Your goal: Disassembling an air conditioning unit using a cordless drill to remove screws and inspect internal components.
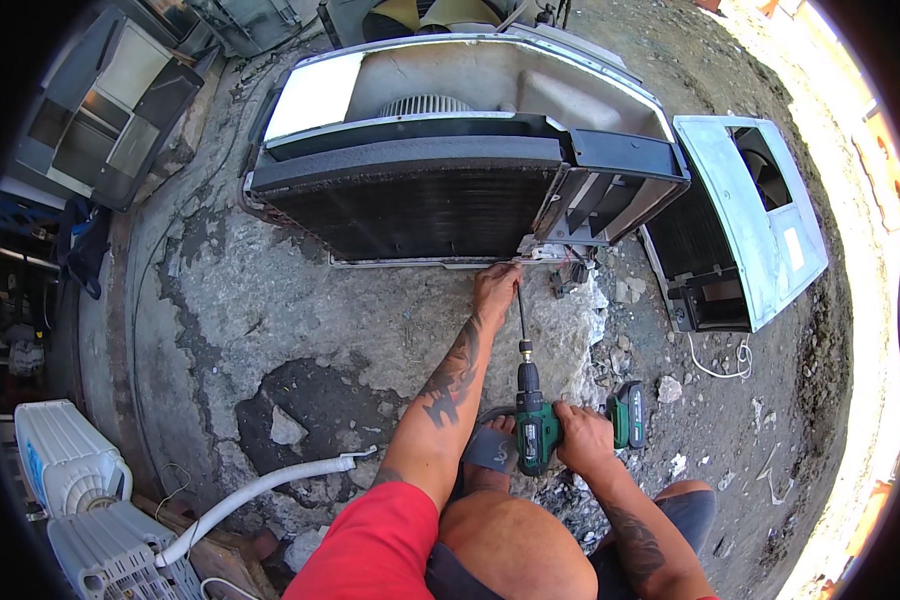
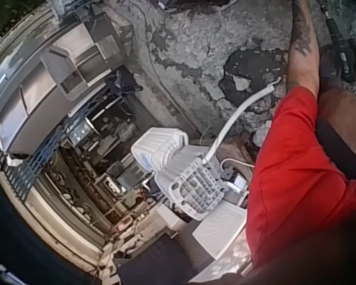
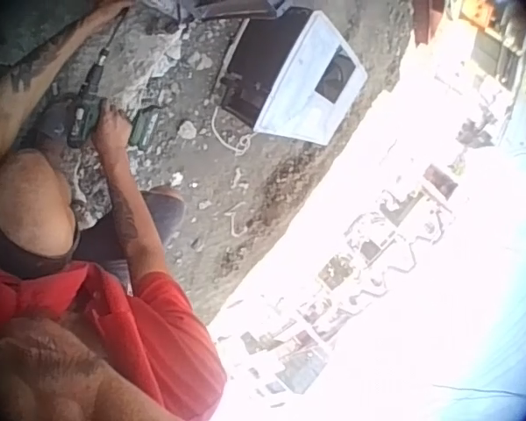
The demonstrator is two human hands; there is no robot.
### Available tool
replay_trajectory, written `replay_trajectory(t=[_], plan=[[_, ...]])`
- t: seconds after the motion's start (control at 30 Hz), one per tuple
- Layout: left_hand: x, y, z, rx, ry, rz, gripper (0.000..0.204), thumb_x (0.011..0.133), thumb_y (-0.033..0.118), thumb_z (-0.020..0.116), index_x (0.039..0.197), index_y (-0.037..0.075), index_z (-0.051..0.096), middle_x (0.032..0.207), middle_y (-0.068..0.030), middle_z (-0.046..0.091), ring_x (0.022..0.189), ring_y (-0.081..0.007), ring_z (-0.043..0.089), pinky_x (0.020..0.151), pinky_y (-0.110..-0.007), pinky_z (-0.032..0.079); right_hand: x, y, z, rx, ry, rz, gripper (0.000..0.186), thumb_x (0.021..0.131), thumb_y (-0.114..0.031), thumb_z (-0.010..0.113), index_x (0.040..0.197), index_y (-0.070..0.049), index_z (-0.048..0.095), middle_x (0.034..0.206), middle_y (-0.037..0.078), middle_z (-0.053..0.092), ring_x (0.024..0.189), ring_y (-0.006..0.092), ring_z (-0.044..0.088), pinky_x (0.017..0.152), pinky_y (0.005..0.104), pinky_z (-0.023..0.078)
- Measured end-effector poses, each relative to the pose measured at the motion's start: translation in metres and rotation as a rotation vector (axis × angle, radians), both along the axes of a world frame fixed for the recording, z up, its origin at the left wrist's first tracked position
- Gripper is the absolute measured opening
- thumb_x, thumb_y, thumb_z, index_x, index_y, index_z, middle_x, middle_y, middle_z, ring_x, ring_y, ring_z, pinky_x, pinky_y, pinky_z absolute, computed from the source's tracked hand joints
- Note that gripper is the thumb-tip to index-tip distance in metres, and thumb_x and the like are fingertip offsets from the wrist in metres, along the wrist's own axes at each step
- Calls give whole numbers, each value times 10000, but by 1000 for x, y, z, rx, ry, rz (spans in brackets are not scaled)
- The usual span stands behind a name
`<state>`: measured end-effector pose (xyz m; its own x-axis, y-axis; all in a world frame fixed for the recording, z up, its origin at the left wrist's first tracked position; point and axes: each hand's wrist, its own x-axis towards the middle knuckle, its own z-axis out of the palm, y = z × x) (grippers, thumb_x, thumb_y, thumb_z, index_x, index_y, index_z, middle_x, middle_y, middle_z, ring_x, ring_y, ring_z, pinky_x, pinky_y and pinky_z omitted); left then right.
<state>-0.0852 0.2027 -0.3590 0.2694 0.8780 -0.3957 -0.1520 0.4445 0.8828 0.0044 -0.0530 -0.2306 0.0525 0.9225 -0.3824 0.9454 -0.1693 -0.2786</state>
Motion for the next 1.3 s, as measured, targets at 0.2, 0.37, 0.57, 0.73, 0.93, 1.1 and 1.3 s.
replay_trajectory(t=[0.2, 0.37, 0.57, 0.73, 0.93, 1.1, 1.3], plan=[[-12, -12, 11, -69, -82, 52, 208, 879, 193, 584, 825, 4, 653, 688, -24, 586, 519, -78, 470, 463, -229, 361, 30, -22, 75, 49, 19, 153, 548, 593, -109, 690, 1129, -83, 578, 823, 88, 655, 790, 269, 648, 695, 375, 525], [-65, -18, 60, -284, -445, 41, 252, 863, 230, 524, 832, 8, 639, 656, -32, 553, 558, -111, 479, 516, -233, 373, 47, -35, 116, -60, 7, 309, 646, 588, -176, 674, 1216, -56, 583, 788, 87, 654, 753, 265, 659, 646, 372, 526], [-73, -61, 250, 356, -163, -372, 449, 986, 313, 483, 621, 53, 514, 574, 20, 456, 531, -75, 401, 498, -251, 302, 53, -25, 119, -160, 121, 304, 669, 577, -199, 654, 1227, -54, 587, 804, 98, 662, 745, 293, 662, 656, 379, 532], [-62, -109, 389, 911, -435, -517, 373, 807, 92, 667, 544, 60, 404, 509, -54, 380, 459, -191, 468, 424, -307, 369, 56, -12, 129, -255, 193, 161, 651, 654, -347, 711, 1214, -39, 588, 890, 164, 690, 776, 345, 670, 692, 422, 527], [-103, -96, 402, 1210, 51, -463, 386, 792, 151, 723, 550, 58, 437, 526, -25, 397, 458, -162, 432, 413, -285, 333, 43, 4, 130, -131, 233, 213, 607, 657, -310, 697, 1188, -30, 601, 878, 174, 690, 776, 359, 668, 703, 425, 525], [-106, -61, 396, 1470, 308, -422, 406, 779, 200, 770, 555, 56, 465, 540, 0, 412, 457, -137, 403, 404, -266, 303, 66, -6, 104, -116, 323, 213, 554, 663, -241, 664, 1176, -37, 612, 799, 213, 669, 785, 380, 662, 716, 451, 518], [-129, 101, 352, 1279, 1067, -52, 380, 925, 385, 607, 841, 15, 571, 653, -86, 573, 590, -208, 544, 568, -347, 429, 56, 26, 134, -147, 270, 23, 434, 684, -243, 680, 1069, -46, 647, 750, 243, 643, 764, 436, 631, 710, 469, 520]])
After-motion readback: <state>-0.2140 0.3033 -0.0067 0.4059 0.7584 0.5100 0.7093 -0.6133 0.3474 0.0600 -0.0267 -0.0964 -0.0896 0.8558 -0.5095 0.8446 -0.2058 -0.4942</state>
